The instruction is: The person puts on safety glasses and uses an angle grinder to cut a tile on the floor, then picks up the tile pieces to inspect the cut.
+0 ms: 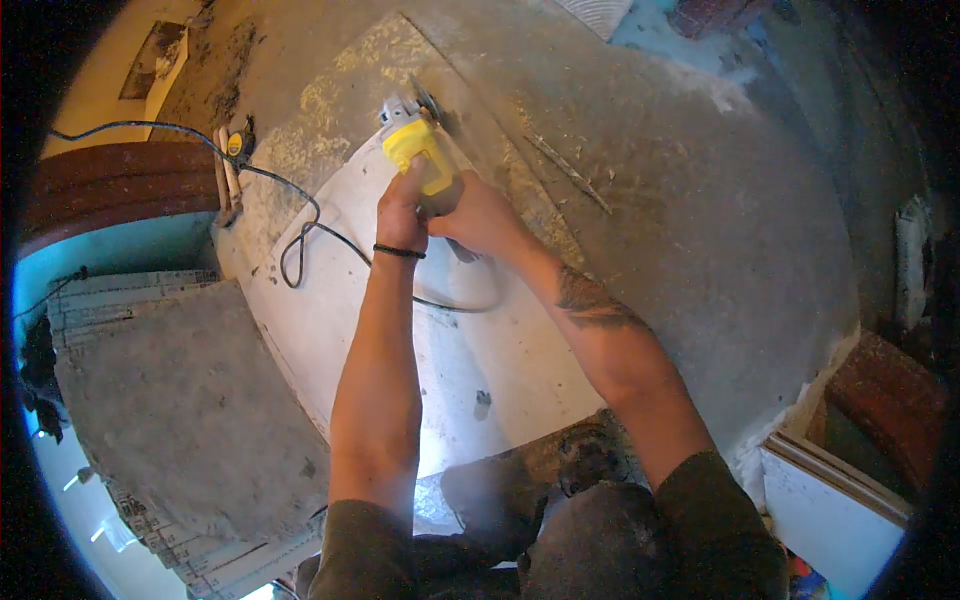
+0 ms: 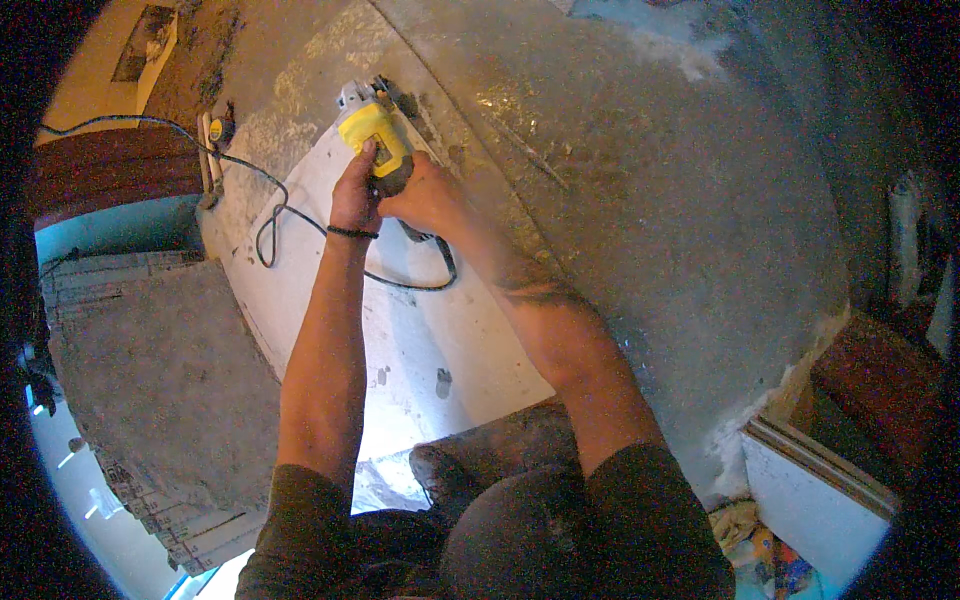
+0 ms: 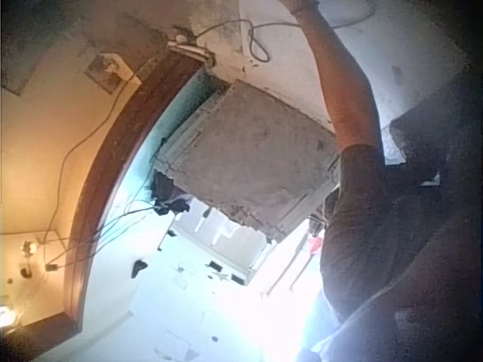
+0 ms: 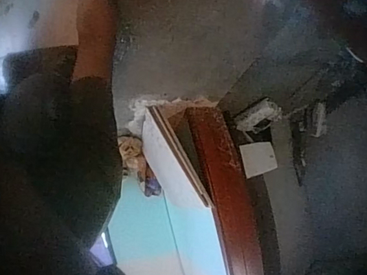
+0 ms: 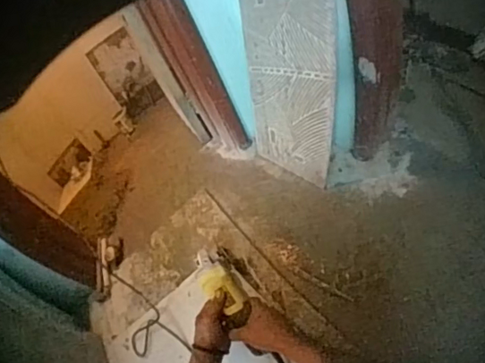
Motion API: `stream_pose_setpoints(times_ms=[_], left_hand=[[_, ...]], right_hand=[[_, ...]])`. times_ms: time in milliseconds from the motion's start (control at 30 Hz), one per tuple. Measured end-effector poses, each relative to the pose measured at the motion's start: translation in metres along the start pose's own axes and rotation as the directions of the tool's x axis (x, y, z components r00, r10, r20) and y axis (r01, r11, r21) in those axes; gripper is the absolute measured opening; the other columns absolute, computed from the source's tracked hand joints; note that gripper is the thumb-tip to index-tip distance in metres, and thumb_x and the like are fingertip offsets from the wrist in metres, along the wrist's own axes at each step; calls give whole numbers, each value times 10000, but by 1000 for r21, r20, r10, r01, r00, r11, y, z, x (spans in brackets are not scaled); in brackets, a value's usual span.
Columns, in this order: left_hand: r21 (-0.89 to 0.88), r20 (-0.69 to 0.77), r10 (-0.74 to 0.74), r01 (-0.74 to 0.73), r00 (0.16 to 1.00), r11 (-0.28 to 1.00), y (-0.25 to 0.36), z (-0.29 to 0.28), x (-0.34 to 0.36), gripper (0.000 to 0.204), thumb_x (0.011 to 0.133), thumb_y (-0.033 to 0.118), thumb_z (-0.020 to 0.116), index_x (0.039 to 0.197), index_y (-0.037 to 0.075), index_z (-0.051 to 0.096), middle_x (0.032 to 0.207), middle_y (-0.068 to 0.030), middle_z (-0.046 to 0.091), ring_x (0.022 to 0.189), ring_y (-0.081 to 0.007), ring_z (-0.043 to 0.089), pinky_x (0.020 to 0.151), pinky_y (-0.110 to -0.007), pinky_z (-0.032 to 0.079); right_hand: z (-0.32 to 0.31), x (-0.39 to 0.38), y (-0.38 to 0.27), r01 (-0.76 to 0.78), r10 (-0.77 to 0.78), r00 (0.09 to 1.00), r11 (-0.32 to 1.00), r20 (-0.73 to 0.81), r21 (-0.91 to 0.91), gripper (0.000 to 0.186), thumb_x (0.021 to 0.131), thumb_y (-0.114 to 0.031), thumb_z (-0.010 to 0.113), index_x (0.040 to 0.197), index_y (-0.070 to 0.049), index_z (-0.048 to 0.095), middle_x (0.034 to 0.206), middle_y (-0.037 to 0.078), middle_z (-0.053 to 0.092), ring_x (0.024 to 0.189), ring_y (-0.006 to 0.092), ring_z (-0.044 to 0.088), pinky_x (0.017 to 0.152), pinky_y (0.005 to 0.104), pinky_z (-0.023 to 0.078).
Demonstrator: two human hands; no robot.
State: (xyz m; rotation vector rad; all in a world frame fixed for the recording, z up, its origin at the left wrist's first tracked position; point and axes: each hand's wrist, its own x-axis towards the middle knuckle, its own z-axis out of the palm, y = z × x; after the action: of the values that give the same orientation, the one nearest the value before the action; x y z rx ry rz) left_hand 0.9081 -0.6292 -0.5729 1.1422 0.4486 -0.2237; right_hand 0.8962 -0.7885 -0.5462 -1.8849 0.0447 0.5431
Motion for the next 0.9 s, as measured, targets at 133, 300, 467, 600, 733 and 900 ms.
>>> stream_pose_setpoints(times_ms=[133, 300, 467, 600, 733, 900], left_hand=[[-23, 14, 10, -10, 1000, 1000, -1, 4, 1, 485, 1012, 380, 662, 1318, 7, 609, 1223, -93, 682, 1088, -218, 673, 939, -368, 550], [-42, 5, 12, -12, 1000, 999, 1, 8, 8, 497, 1021, 374, 651, 1335, -7, 599, 1237, -101, 677, 1113, -222, 664, 967, -369, 537], [-28, -16, 14, -14, 1000, 1000, 2, 3, 5, 492, 1027, 369, 643, 1330, -15, 599, 1232, -104, 677, 1109, -223, 667, 964, -366, 539], [-37, -7, 23, -23, 1000, 999, 0, 7, 1, 481, 1027, 370, 642, 1311, -16, 607, 1210, -110, 682, 1093, -224, 674, 947, -367, 548], [-32, 37, 37, -35, 999, 999, -3, 5, 3, 480, 1045, 369, 612, 1348, -3, 590, 1254, -126, 690, 1118, -249, 687, 1000, -392, 556], [-2, -24, 23, -23, 999, 1000, -4, 8, -6, 465, 1034, 375, 630, 1311, 1, 612, 1230, -117, 699, 1099, -241, 692, 972, -389, 568]], right_hand=[[1, 3, 4, -7, 7, 1000, 1000, -20, -14, 739, 646, -282, 866, 1247, 44, 585, 1089, 241, 727, 1012, 353, 723, 860, 417, 565], [3, 11, 4, 4, -4, 999, 1000, -36, 3, 701, 643, -251, 866, 1222, 40, 597, 1072, 225, 731, 1001, 331, 726, 849, 411, 567], [8, 10, 1, -17, 17, 1000, 1000, -18, 13, 707, 637, -260, 865, 1222, 36, 599, 1078, 216, 732, 996, 331, 726, 857, 406, 567], [7, 7, 4, 20, -19, 999, 1000, -46, 8, 718, 634, -271, 865, 1227, 33, 597, 1099, 216, 729, 1009, 328, 723, 867, 397, 567], [8, 11, 14, 22, -21, 999, 1000, -30, 22, 733, 634, -277, 867, 1239, 32, 592, 1121, 218, 725, 1036, 327, 718, 878, 393, 565], [7, 3, 14, 2, -2, 999, 1000, -33, 0, 752, 637, -281, 874, 1253, 39, 583, 1113, 222, 728, 1036, 330, 721, 881, 395, 565]])
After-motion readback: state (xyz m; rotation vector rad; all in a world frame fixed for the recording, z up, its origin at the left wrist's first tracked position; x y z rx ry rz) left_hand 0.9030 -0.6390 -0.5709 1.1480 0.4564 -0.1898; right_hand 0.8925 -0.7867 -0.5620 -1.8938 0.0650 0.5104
